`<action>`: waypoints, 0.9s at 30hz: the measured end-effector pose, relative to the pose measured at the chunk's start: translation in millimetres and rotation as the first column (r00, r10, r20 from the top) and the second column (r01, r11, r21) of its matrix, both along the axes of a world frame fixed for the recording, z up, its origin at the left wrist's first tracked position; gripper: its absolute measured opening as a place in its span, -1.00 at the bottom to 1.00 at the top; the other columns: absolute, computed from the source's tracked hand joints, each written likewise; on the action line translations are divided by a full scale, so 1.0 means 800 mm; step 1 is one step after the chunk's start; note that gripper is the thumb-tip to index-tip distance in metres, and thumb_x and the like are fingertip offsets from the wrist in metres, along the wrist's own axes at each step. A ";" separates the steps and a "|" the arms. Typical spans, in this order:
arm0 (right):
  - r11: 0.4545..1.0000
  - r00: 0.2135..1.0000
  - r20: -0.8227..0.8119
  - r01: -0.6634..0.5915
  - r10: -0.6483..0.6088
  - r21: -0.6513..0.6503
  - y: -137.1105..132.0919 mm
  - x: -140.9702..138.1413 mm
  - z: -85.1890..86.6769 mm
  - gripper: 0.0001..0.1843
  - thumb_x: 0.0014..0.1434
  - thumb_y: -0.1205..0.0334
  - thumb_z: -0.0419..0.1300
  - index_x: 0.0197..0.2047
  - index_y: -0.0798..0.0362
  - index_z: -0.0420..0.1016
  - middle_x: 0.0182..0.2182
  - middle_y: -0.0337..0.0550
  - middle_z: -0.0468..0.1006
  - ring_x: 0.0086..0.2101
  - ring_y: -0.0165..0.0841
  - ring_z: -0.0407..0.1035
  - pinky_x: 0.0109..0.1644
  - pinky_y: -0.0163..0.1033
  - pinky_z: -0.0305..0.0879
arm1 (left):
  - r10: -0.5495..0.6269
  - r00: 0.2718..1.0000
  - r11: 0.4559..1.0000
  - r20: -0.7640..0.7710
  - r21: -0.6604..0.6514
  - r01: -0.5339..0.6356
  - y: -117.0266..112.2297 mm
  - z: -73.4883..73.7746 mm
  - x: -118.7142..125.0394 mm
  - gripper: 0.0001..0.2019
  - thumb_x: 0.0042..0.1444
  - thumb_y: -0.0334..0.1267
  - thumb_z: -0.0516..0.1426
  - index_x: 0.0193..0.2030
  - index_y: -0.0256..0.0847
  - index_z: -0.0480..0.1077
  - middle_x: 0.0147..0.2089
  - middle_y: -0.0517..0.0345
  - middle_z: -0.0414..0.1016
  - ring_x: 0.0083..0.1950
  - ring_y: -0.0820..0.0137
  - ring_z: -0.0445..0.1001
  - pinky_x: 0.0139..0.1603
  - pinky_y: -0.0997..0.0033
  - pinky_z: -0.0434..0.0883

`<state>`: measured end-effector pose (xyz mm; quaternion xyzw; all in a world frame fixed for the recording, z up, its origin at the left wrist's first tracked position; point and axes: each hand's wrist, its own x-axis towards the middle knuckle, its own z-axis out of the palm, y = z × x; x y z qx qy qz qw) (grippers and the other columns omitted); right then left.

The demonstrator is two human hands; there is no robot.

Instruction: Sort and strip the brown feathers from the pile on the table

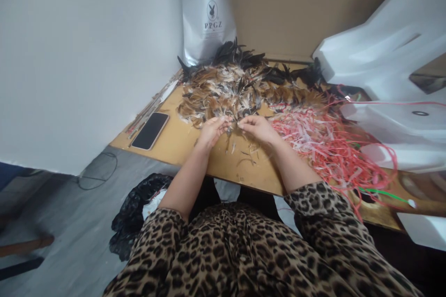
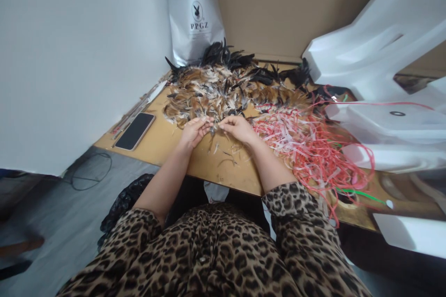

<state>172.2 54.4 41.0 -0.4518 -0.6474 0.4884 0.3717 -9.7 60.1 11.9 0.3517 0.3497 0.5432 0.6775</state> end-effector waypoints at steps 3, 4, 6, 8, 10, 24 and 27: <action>0.981 0.972 -0.220 0.039 -0.081 -0.188 0.002 0.003 0.005 -0.66 -0.18 0.02 0.31 -0.41 0.10 0.43 -0.65 -0.30 0.38 -0.64 -0.53 0.15 -0.56 -0.38 0.02 | -0.063 0.998 0.998 -0.009 -0.005 0.063 -0.002 0.000 0.001 -0.83 -0.01 -0.27 0.19 -0.31 -0.33 0.45 -0.15 -0.03 0.52 -0.34 0.54 0.48 -0.39 0.62 0.36; 0.976 0.957 -0.275 0.039 -0.098 -0.215 0.002 0.004 0.007 -0.64 -0.21 0.02 0.33 -0.42 0.10 0.42 -0.64 -0.30 0.38 -0.64 -0.54 0.15 -0.57 -0.38 0.01 | -0.086 0.996 0.996 -0.021 -0.013 0.086 -0.003 0.000 0.001 -0.83 -0.01 -0.27 0.19 -0.30 -0.34 0.45 -0.14 -0.05 0.52 -0.35 0.54 0.48 -0.41 0.62 0.35; 0.969 0.928 -0.350 0.038 -0.125 -0.245 0.003 0.003 0.009 -0.62 -0.26 0.03 0.36 -0.45 0.10 0.40 -0.65 -0.30 0.37 -0.63 -0.54 0.16 -0.58 -0.38 0.00 | -0.134 0.990 0.991 -0.048 -0.035 0.132 -0.005 0.001 0.003 -0.82 -0.01 -0.27 0.18 -0.28 -0.35 0.45 -0.12 -0.08 0.51 -0.35 0.54 0.49 -0.42 0.63 0.34; 0.964 0.913 -0.381 0.043 -0.144 -0.262 0.002 0.002 0.010 -0.61 -0.28 0.03 0.37 -0.46 0.10 0.38 -0.67 -0.31 0.34 -0.64 -0.54 0.14 -0.58 -0.38 0.00 | -0.176 0.982 0.984 -0.064 -0.050 0.173 -0.007 0.003 0.004 -0.80 -0.01 -0.27 0.19 -0.27 -0.36 0.45 -0.12 -0.10 0.51 -0.36 0.54 0.49 -0.43 0.63 0.34; 0.962 0.907 -0.390 0.051 -0.156 -0.267 0.002 0.001 0.010 -0.60 -0.29 0.03 0.37 -0.46 0.09 0.36 -0.67 -0.33 0.33 -0.64 -0.54 0.13 -0.59 -0.39 -0.01 | -0.208 0.976 0.977 -0.066 -0.053 0.205 -0.008 0.003 0.004 -0.80 -0.01 -0.26 0.19 -0.28 -0.37 0.45 -0.14 -0.09 0.52 -0.36 0.53 0.50 -0.44 0.63 0.34; 0.971 0.907 -0.362 0.161 -0.217 -0.178 0.006 -0.003 0.002 -0.62 -0.22 -0.02 0.32 -0.44 0.08 0.38 -0.67 -0.32 0.34 -0.66 -0.54 0.13 -0.60 -0.38 0.03 | -0.271 0.960 0.956 -0.066 -0.131 0.261 -0.013 0.006 0.006 -0.82 -0.01 -0.29 0.19 -0.29 -0.38 0.42 -0.23 -0.09 0.54 -0.38 0.52 0.51 -0.46 0.65 0.33; 0.970 0.903 -0.363 0.184 -0.231 -0.159 0.006 -0.006 0.002 -0.62 -0.21 -0.02 0.32 -0.44 0.08 0.37 -0.67 -0.32 0.36 -0.67 -0.54 0.15 -0.60 -0.38 0.04 | -0.268 0.962 0.956 -0.056 -0.138 0.259 -0.013 0.007 0.007 -0.84 0.00 -0.32 0.19 -0.30 -0.39 0.42 -0.27 -0.07 0.55 -0.38 0.53 0.50 -0.45 0.65 0.34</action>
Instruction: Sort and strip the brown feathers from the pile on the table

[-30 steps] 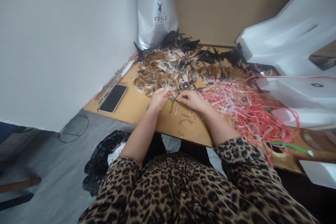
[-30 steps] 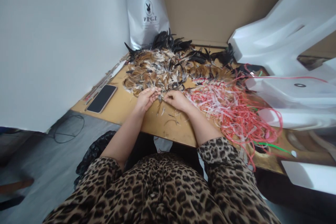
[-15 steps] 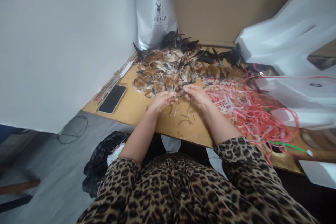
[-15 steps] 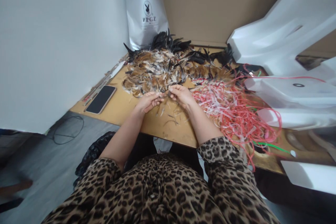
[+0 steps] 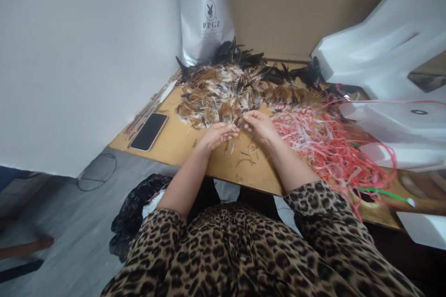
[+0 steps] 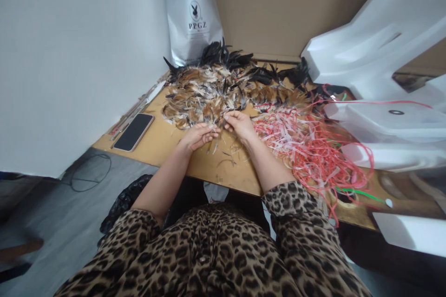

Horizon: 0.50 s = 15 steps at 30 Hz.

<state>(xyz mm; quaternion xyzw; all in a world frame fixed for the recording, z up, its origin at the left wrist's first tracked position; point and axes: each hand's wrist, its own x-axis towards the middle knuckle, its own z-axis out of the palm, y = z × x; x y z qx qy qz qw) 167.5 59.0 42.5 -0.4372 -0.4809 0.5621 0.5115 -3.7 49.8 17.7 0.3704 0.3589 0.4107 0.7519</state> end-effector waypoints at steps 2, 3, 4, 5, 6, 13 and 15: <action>1.000 1.000 -0.014 0.014 -0.014 0.004 0.000 -0.002 -0.001 -0.62 -0.22 -0.01 0.33 -0.44 0.08 0.36 -0.67 -0.31 0.38 -0.67 -0.53 0.18 -0.61 -0.38 0.05 | 0.014 1.000 1.000 0.016 -0.013 -0.014 0.000 0.000 0.001 -0.87 0.01 -0.35 0.18 -0.31 -0.39 0.43 -0.32 -0.04 0.54 -0.39 0.53 0.50 -0.45 0.65 0.34; 1.000 1.000 -0.022 0.021 -0.021 0.003 0.000 -0.002 -0.001 -0.63 -0.22 0.00 0.33 -0.44 0.08 0.36 -0.67 -0.31 0.39 -0.67 -0.53 0.19 -0.62 -0.39 0.05 | 0.025 0.999 0.999 0.024 -0.023 -0.024 0.000 0.000 0.001 -0.89 0.01 -0.36 0.17 -0.32 -0.39 0.43 -0.35 -0.02 0.54 -0.40 0.54 0.49 -0.45 0.66 0.35; 1.000 0.999 -0.030 0.026 -0.026 0.000 0.001 -0.003 -0.002 -0.63 -0.23 0.02 0.34 -0.44 0.08 0.35 -0.66 -0.30 0.40 -0.67 -0.53 0.20 -0.62 -0.40 0.06 | 0.037 0.999 0.999 0.031 -0.032 -0.036 0.001 0.000 0.001 -0.90 0.02 -0.38 0.17 -0.33 -0.39 0.43 -0.37 0.01 0.53 -0.41 0.56 0.49 -0.45 0.67 0.35; 1.000 0.999 -0.038 0.030 -0.030 -0.004 0.001 -0.003 -0.003 -0.63 -0.24 0.03 0.34 -0.45 0.08 0.35 -0.64 -0.29 0.42 -0.66 -0.53 0.22 -0.62 -0.40 0.06 | 0.051 0.998 0.998 0.037 -0.040 -0.050 0.001 0.000 0.002 -0.91 0.02 -0.40 0.16 -0.33 -0.40 0.43 -0.40 0.03 0.52 -0.43 0.57 0.48 -0.44 0.68 0.36; 0.999 0.998 -0.047 0.031 -0.031 -0.010 0.001 -0.003 -0.003 -0.63 -0.24 0.04 0.35 -0.44 0.08 0.35 -0.62 -0.28 0.44 -0.65 -0.53 0.23 -0.62 -0.41 0.06 | 0.066 0.997 0.997 0.045 -0.044 -0.064 0.002 0.000 0.002 -0.93 0.03 -0.41 0.15 -0.35 -0.40 0.43 -0.41 0.04 0.52 -0.44 0.59 0.46 -0.43 0.69 0.36; 0.997 0.997 -0.033 0.072 -0.073 -0.022 0.001 -0.001 0.000 -0.69 -0.27 0.10 0.35 -0.45 0.09 0.43 -0.58 -0.30 0.47 -0.65 -0.58 0.16 -0.59 -0.42 0.05 | 0.147 0.977 0.987 0.157 -0.089 -0.135 0.008 -0.003 0.001 -0.92 0.05 -0.51 0.10 -0.38 -0.42 0.42 -0.46 0.09 0.47 -0.49 0.63 0.43 -0.45 0.74 0.37; 0.995 0.995 0.003 0.096 -0.097 0.003 0.002 0.000 0.001 -0.71 -0.26 0.12 0.34 -0.46 0.10 0.46 -0.59 -0.31 0.45 -0.63 -0.57 0.17 -0.54 -0.40 0.10 | 0.177 0.969 0.980 0.170 -0.118 -0.159 0.009 -0.003 0.000 -0.91 0.06 -0.52 0.08 -0.38 -0.41 0.42 -0.46 0.10 0.47 -0.49 0.64 0.43 -0.46 0.75 0.37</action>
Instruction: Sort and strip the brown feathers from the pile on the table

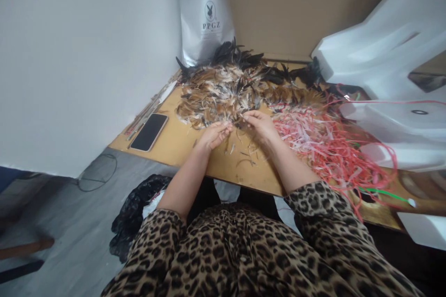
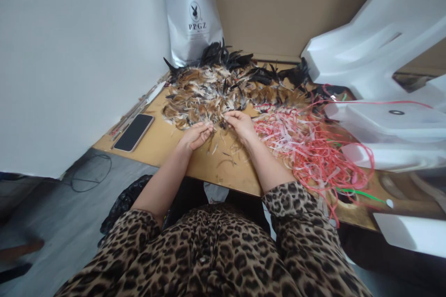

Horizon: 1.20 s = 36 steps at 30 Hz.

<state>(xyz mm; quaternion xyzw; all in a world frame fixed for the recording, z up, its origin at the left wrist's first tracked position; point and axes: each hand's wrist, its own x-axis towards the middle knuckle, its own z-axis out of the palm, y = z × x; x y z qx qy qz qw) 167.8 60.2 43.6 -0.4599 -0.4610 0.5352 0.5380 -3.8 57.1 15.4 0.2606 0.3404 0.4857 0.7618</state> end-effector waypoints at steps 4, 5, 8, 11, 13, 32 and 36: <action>0.997 0.997 0.040 -0.064 0.063 0.033 -0.003 0.001 0.004 -0.73 -0.24 0.12 0.33 -0.45 0.10 0.48 -0.57 -0.28 0.46 -0.55 -0.51 0.25 -0.39 -0.35 0.19 | 0.009 1.000 1.000 -0.006 0.002 -0.009 0.001 -0.001 0.000 -0.92 0.05 -0.51 0.09 -0.38 -0.42 0.42 -0.45 0.09 0.47 -0.48 0.63 0.43 -0.45 0.74 0.38; 0.995 0.995 0.061 -0.087 0.084 0.043 -0.004 0.001 0.005 -0.72 -0.23 0.11 0.33 -0.44 0.10 0.48 -0.56 -0.27 0.47 -0.54 -0.50 0.27 -0.37 -0.34 0.20 | 0.004 1.000 1.000 -0.013 0.013 -0.004 0.001 -0.001 0.000 -0.92 0.05 -0.51 0.10 -0.37 -0.42 0.43 -0.45 0.09 0.47 -0.48 0.63 0.43 -0.45 0.74 0.38; 0.985 0.973 0.186 -0.154 0.138 0.076 -0.006 0.001 0.005 -0.72 -0.18 0.10 0.30 -0.42 0.12 0.49 -0.53 -0.24 0.49 -0.51 -0.48 0.29 -0.33 -0.32 0.22 | -0.019 0.999 0.999 -0.049 0.048 0.021 -0.001 -0.002 0.001 -0.94 0.04 -0.49 0.12 -0.38 -0.42 0.43 -0.45 0.08 0.48 -0.48 0.62 0.43 -0.44 0.71 0.38; 0.967 0.927 0.327 -0.231 0.183 0.112 -0.007 0.001 0.002 -0.73 -0.12 0.10 0.26 -0.40 0.14 0.50 -0.48 -0.20 0.52 -0.48 -0.47 0.31 -0.29 -0.31 0.22 | -0.046 0.993 0.996 -0.105 0.077 0.054 -0.003 -0.002 0.002 -0.94 0.02 -0.46 0.14 -0.40 -0.43 0.43 -0.45 0.07 0.49 -0.47 0.62 0.44 -0.41 0.69 0.38; 0.952 0.895 0.395 -0.278 0.208 0.128 -0.007 0.002 0.000 -0.74 -0.08 0.10 0.23 -0.39 0.15 0.50 -0.47 -0.18 0.52 -0.47 -0.46 0.32 -0.30 -0.31 0.22 | -0.057 0.989 0.994 -0.136 0.090 0.069 -0.004 -0.002 0.003 -0.94 0.00 -0.44 0.16 -0.42 -0.43 0.43 -0.45 0.05 0.49 -0.47 0.61 0.44 -0.39 0.68 0.38; 0.893 0.703 0.708 -0.359 0.067 0.272 -0.016 0.004 0.011 -0.86 -0.05 0.28 0.12 -0.44 0.12 0.49 -0.51 -0.20 0.50 -0.49 -0.45 0.31 -0.38 -0.36 0.18 | -0.104 0.908 0.983 -0.406 0.096 0.155 -0.015 0.005 0.011 -0.90 -0.08 -0.40 0.22 -0.47 -0.43 0.42 -0.50 0.06 0.48 -0.50 0.58 0.43 -0.37 0.57 0.39; 0.947 0.865 0.500 -0.125 -0.042 0.296 -0.006 0.006 0.007 -0.80 -0.06 0.19 0.18 -0.38 0.14 0.49 -0.46 -0.16 0.52 -0.47 -0.44 0.34 -0.33 -0.32 0.24 | -0.079 0.936 0.988 -0.344 0.098 0.119 -0.010 0.001 0.008 -0.90 -0.07 -0.39 0.22 -0.46 -0.42 0.41 -0.49 0.08 0.47 -0.51 0.60 0.41 -0.41 0.61 0.36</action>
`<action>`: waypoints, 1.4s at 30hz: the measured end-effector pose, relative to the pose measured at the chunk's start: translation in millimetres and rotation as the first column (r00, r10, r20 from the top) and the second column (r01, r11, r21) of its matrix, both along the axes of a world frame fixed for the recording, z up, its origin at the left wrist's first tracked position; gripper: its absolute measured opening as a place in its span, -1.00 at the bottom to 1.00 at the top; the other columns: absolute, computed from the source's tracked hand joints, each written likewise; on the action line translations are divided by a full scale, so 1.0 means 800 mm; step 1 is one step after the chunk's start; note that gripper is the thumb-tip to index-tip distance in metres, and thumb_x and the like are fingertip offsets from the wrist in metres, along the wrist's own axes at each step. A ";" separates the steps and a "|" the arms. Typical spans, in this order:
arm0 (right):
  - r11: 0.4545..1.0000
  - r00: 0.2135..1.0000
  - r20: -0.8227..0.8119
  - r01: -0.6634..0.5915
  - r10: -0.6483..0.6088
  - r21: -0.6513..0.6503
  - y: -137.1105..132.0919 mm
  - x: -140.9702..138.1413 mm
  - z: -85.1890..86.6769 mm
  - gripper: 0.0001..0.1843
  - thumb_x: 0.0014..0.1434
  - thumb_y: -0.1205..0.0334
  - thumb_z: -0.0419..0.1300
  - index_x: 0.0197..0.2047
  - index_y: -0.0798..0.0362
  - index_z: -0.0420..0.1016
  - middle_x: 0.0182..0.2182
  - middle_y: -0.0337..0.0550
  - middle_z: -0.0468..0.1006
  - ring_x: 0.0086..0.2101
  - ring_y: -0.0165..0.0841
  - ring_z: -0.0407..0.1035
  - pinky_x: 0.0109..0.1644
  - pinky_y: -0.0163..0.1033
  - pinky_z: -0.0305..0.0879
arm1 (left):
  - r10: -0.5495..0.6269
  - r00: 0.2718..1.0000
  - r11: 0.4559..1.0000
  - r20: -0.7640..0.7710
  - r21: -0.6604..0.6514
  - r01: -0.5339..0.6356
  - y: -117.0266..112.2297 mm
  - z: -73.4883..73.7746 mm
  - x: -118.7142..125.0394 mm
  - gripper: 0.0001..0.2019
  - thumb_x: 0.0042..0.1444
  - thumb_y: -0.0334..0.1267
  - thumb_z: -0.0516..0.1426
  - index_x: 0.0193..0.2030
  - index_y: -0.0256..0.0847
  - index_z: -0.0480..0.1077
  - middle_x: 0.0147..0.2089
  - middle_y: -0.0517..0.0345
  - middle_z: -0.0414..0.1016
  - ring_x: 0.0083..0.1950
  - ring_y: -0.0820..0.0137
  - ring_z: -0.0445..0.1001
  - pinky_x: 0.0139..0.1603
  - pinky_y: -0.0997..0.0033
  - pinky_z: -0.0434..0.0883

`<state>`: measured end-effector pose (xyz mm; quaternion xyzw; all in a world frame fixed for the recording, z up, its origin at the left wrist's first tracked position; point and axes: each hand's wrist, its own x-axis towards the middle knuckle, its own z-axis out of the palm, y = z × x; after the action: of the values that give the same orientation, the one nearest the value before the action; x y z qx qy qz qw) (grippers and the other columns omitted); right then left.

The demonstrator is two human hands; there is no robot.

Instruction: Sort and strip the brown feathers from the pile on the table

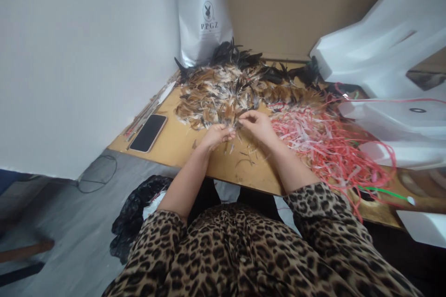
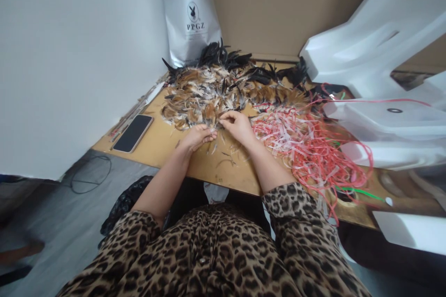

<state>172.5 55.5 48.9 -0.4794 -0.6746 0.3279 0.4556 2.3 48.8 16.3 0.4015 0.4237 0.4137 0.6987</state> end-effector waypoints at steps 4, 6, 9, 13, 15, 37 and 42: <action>0.992 0.986 -0.127 0.099 -0.109 -0.082 0.007 0.005 0.001 -0.77 -0.10 0.13 0.22 -0.45 0.15 0.48 -0.51 -0.16 0.51 -0.50 -0.44 0.32 -0.35 -0.31 0.24 | 0.052 0.988 0.999 0.144 0.000 -0.053 0.007 -0.005 -0.005 -0.90 -0.06 -0.38 0.21 -0.43 -0.42 0.41 -0.45 0.09 0.48 -0.48 0.64 0.41 -0.41 0.67 0.34; 0.986 0.990 -0.123 0.056 -0.076 -0.159 0.005 0.004 0.001 -0.73 -0.13 0.09 0.25 -0.47 0.15 0.48 -0.53 -0.17 0.51 -0.51 -0.44 0.31 -0.35 -0.30 0.23 | 0.080 0.976 0.997 0.200 0.008 -0.083 0.010 -0.007 -0.006 -0.90 -0.05 -0.38 0.21 -0.42 -0.41 0.41 -0.44 0.09 0.48 -0.48 0.64 0.41 -0.41 0.68 0.34; 0.970 0.994 -0.109 -0.032 0.005 -0.240 -0.002 -0.004 0.000 -0.68 -0.16 0.03 0.28 -0.45 0.15 0.50 -0.52 -0.18 0.51 -0.51 -0.45 0.30 -0.35 -0.31 0.23 | 0.095 0.973 0.994 0.210 0.030 -0.103 0.011 -0.008 -0.006 -0.88 -0.04 -0.36 0.21 -0.40 -0.41 0.41 -0.45 0.08 0.49 -0.49 0.64 0.41 -0.42 0.68 0.34; 0.973 0.989 -0.141 -0.078 0.048 -0.215 -0.007 -0.018 -0.006 -0.66 -0.18 0.02 0.29 -0.43 0.14 0.50 -0.50 -0.19 0.51 -0.49 -0.45 0.30 -0.33 -0.32 0.23 | 0.056 0.991 0.996 0.119 0.063 -0.064 0.008 -0.007 -0.003 -0.84 -0.05 -0.31 0.21 -0.38 -0.42 0.42 -0.47 0.05 0.49 -0.47 0.56 0.45 -0.45 0.64 0.33; 0.981 0.987 -0.159 -0.055 0.025 -0.185 -0.008 -0.022 -0.008 -0.67 -0.20 0.02 0.30 -0.47 0.13 0.47 -0.53 -0.22 0.48 -0.50 -0.46 0.28 -0.35 -0.33 0.21 | 0.036 0.997 0.996 0.064 0.082 -0.041 0.005 -0.005 -0.001 -0.83 -0.06 -0.30 0.22 -0.37 -0.41 0.42 -0.44 0.03 0.51 -0.45 0.53 0.47 -0.46 0.62 0.32; 0.975 0.973 -0.230 -0.048 -0.003 -0.215 0.004 -0.009 -0.023 -0.69 -0.19 0.04 0.29 -0.41 0.09 0.53 -0.44 -0.18 0.54 -0.42 -0.42 0.35 -0.24 -0.28 0.26 | 0.159 0.985 0.974 0.073 0.153 -0.168 0.006 0.005 -0.006 -0.80 -0.05 -0.25 0.21 -0.32 -0.36 0.44 -0.31 0.01 0.54 -0.46 0.58 0.43 -0.51 0.64 0.27; 0.997 0.989 0.134 -0.056 0.062 -0.051 0.004 -0.003 -0.028 -0.80 -0.08 0.14 0.21 -0.43 0.09 0.54 -0.45 -0.16 0.52 -0.43 -0.40 0.34 -0.31 -0.31 0.22 | 0.277 0.931 0.950 0.239 0.078 -0.303 0.014 0.005 -0.014 -0.83 -0.01 -0.30 0.19 -0.28 -0.34 0.41 -0.33 0.05 0.54 -0.50 0.63 0.42 -0.53 0.68 0.28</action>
<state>169.9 58.4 26.4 -0.4909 -0.7101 0.3235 0.3874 -9.2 59.9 20.2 0.3243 0.3721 0.5786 0.6493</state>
